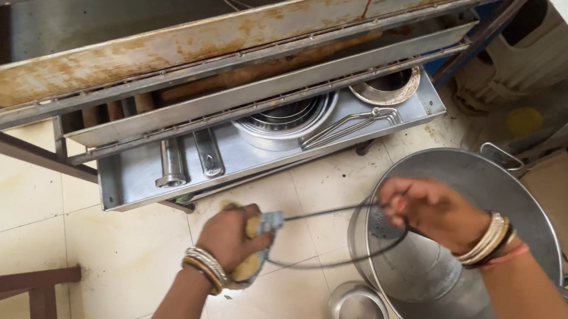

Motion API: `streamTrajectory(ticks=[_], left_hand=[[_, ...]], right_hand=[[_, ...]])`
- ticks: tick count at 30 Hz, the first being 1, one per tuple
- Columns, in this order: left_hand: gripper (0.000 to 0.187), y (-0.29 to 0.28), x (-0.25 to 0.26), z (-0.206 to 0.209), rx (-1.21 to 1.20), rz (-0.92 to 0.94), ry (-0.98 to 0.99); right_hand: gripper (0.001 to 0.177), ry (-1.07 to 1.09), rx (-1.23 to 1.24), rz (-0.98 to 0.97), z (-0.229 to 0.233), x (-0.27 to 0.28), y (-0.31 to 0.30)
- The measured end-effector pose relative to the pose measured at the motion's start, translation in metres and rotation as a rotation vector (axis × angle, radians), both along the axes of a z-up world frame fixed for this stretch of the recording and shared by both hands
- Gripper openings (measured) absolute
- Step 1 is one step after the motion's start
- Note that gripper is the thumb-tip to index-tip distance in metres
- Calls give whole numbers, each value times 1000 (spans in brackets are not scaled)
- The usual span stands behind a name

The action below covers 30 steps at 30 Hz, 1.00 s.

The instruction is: The person wipes various metal kitchen utensils and containers with a cloth, then places them into a metal drawer or on a tray. Items handled include small bowls, a pot, a ladle, a whisk, and a cup.

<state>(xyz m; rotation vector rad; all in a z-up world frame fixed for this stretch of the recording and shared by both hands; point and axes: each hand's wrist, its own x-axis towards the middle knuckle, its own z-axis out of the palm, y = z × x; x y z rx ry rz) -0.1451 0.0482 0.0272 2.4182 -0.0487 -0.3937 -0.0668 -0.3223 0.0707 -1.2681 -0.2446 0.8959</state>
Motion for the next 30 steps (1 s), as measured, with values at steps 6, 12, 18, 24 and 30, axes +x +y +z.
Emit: streamTrajectory(ticks=[6,12,18,24,30], left_hand=[[37,-12,15,-3,-219,326,-128],[35,-58,44,22,-158,16,-315],[31,-51,56,43,-48,-91,-281],[35,-18,47,36,46,127,-203],[33,6,22,-10,-566,696,-38]], right_hand=[[51,-431,-527,-282,-20,2,17],[68,-1259,-618,-84,-11,-8,93],[25,-980,-1125,106,-10,20,91],[22,-428,-513,-598,4,26,36],[30,-72,-254,-829,14,36,-1]])
